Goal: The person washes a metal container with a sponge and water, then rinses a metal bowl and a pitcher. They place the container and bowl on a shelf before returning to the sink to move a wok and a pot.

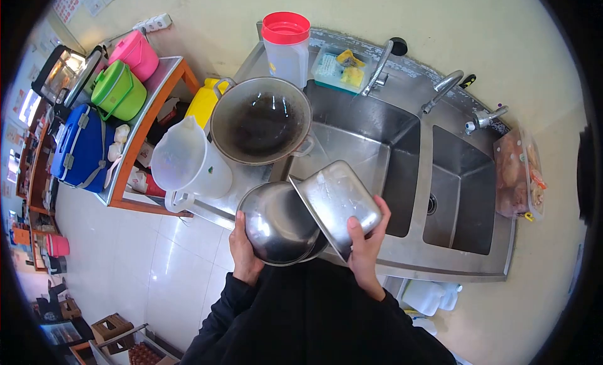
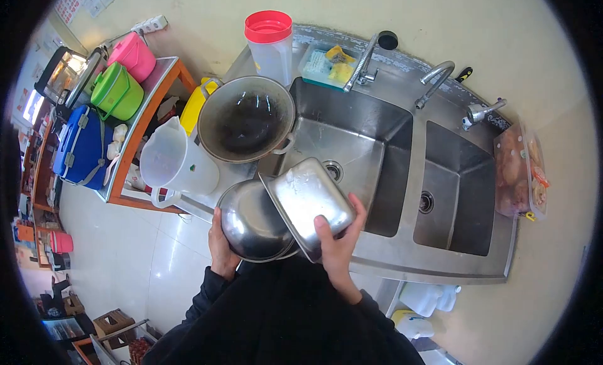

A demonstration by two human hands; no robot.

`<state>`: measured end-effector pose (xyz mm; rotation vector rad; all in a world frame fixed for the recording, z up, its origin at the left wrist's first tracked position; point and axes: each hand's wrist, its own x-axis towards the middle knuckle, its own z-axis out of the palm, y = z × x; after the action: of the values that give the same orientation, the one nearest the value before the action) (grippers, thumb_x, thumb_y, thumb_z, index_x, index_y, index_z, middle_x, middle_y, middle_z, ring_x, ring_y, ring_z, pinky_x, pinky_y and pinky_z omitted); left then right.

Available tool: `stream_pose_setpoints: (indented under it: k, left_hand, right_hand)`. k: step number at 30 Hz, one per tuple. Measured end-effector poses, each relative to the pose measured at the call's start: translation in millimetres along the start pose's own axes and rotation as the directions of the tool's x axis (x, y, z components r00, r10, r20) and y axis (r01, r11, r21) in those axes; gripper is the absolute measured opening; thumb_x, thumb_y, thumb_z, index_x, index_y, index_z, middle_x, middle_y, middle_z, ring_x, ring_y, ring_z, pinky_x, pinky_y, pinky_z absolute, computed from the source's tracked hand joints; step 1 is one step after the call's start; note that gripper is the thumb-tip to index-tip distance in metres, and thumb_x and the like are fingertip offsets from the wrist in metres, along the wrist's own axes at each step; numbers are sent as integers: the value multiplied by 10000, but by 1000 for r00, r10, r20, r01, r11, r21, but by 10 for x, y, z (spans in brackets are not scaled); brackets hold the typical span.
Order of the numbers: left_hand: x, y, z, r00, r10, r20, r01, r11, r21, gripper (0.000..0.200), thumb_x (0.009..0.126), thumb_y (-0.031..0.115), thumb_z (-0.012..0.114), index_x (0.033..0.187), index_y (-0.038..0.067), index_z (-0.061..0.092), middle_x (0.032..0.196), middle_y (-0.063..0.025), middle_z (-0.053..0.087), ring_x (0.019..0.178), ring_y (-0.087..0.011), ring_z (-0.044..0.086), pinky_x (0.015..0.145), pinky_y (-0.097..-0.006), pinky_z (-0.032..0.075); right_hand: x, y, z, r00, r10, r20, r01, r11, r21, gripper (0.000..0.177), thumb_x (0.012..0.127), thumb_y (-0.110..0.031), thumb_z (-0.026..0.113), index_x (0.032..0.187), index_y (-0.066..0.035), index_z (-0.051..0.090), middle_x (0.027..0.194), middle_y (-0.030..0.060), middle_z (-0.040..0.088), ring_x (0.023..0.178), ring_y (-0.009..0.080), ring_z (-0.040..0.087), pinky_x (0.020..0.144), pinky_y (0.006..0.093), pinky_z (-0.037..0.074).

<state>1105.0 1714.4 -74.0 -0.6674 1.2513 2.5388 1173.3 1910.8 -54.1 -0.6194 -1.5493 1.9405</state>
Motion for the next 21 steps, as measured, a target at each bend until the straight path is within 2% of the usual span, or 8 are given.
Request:
stream_pose_setpoints:
  k: [6,12,13,16,18,19,20,21]
  left_hand:
    - [27,24,-42,1000,-16,-2,16,999,29,436,934,371,475,1081,-38,517,950,-105,612,833,-184,606,764,-325,502]
    - [41,137,-104,992,-90,85,108,967,-232,447,954,400,398,1197,33,473,1108,-90,575,981,-218,575,848,-383,483]
    - [116,172,-235,986,12,166,13,989,-145,459,957,403,375,1250,57,445,1203,-97,533,1071,-238,537,898,-412,461]
    - [-48,391,-612,935,158,317,-47,943,-331,465,961,359,348,1290,35,403,1263,-137,494,1136,-265,502,941,-423,442]
    - [-132,527,-824,951,216,221,-116,911,-396,466,961,345,350,1293,23,399,1255,-151,499,1110,-278,521,932,-414,451]
    - [-183,569,-859,906,331,262,-339,941,-17,446,940,324,391,1264,19,425,1224,-145,512,1079,-266,527,908,-400,453]
    - [-239,616,-885,845,442,300,-534,700,474,427,919,303,432,1235,15,452,1194,-139,524,1047,-253,532,883,-385,454]
    - [-311,684,-854,771,543,332,-569,353,743,409,898,281,473,1205,11,479,1163,-132,537,1016,-241,538,859,-370,455]
  right_hand:
    - [-53,67,61,994,104,-42,-102,994,49,698,771,-252,709,1293,-39,298,1185,136,404,1083,204,422,937,324,351]
    - [-7,-11,18,993,-5,-120,13,998,69,703,782,-304,696,1293,-36,295,1157,140,427,1057,204,442,918,321,360]
    - [30,-25,-29,990,-47,-133,53,998,44,711,778,-335,691,1287,-30,299,1151,142,436,1044,207,453,908,323,365]
    - [94,-191,-144,996,-68,-53,59,985,-164,724,769,-365,690,1279,-23,306,1161,141,429,1045,211,451,907,325,365]
    - [81,-144,-168,989,-126,82,143,957,-251,729,735,-319,727,1266,-20,327,1137,156,470,1030,219,490,892,328,392]
    - [52,-192,-99,974,-151,168,197,933,-302,736,723,-309,739,1263,-21,332,1123,162,489,1020,223,508,880,330,407]
    - [20,-214,-32,952,-170,256,254,903,-346,743,711,-299,752,1261,-21,337,1109,168,509,1009,227,527,868,332,421]
    - [-21,-204,25,939,-112,324,242,888,-392,757,688,-291,771,1256,-22,348,1087,179,534,984,239,557,839,336,445]
